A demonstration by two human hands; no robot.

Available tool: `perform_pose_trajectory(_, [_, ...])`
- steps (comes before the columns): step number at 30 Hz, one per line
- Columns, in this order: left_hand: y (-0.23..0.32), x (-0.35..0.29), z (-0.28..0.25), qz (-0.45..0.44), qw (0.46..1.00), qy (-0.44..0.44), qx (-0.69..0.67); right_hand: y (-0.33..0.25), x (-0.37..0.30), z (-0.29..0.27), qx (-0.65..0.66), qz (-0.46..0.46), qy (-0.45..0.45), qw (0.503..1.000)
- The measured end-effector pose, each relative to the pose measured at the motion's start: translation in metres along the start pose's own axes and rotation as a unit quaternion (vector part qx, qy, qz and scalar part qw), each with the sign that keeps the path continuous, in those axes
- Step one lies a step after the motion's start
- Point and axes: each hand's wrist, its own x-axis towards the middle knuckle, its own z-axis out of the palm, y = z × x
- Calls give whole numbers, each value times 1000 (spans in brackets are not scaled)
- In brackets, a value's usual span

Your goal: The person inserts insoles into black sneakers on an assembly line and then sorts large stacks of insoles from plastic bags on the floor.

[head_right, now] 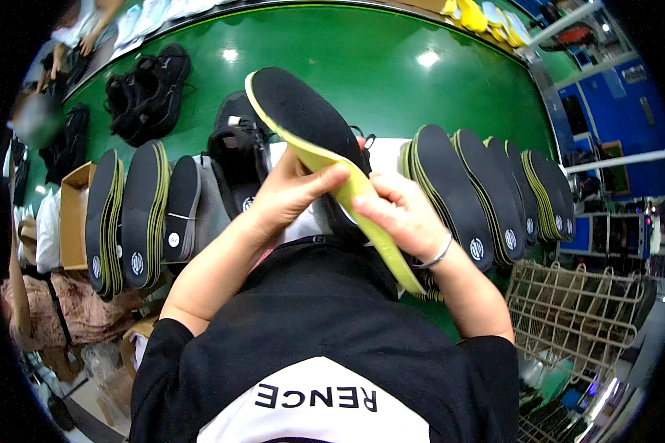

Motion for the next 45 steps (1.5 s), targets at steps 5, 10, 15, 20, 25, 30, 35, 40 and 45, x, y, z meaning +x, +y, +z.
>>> perform_pose_trajectory(5, [-17,14,-29,167,815,5,555,-15,-34,-40,195,130,36,972])
perform_pose_trajectory(10, [-50,46,-22,127,803,-23,581,12,-64,-58,111,269,-69,954])
perform_pose_trajectory(15, [-56,51,-31,127,806,43,577,52,-23,-45,-33,189,-141,971])
perform_pose_trajectory(20, [-52,36,-18,127,829,73,540,38,34,8,-411,190,-90,887])
perform_pose_trajectory(25, [-66,39,-29,117,829,77,541,61,55,23,-568,115,-104,808])
perform_pose_trajectory(30, [-70,39,-32,119,804,87,577,36,23,6,-564,173,-111,800])
perform_pose_trajectory(35, [-69,39,-37,120,818,88,556,19,-7,-19,-543,219,-158,795])
perform_pose_trajectory(40, [-67,40,-34,98,847,77,517,30,6,-13,-526,104,-112,837])
perform_pose_trajectory(45, [-72,42,-31,100,857,62,502,67,48,14,-582,42,-130,801])
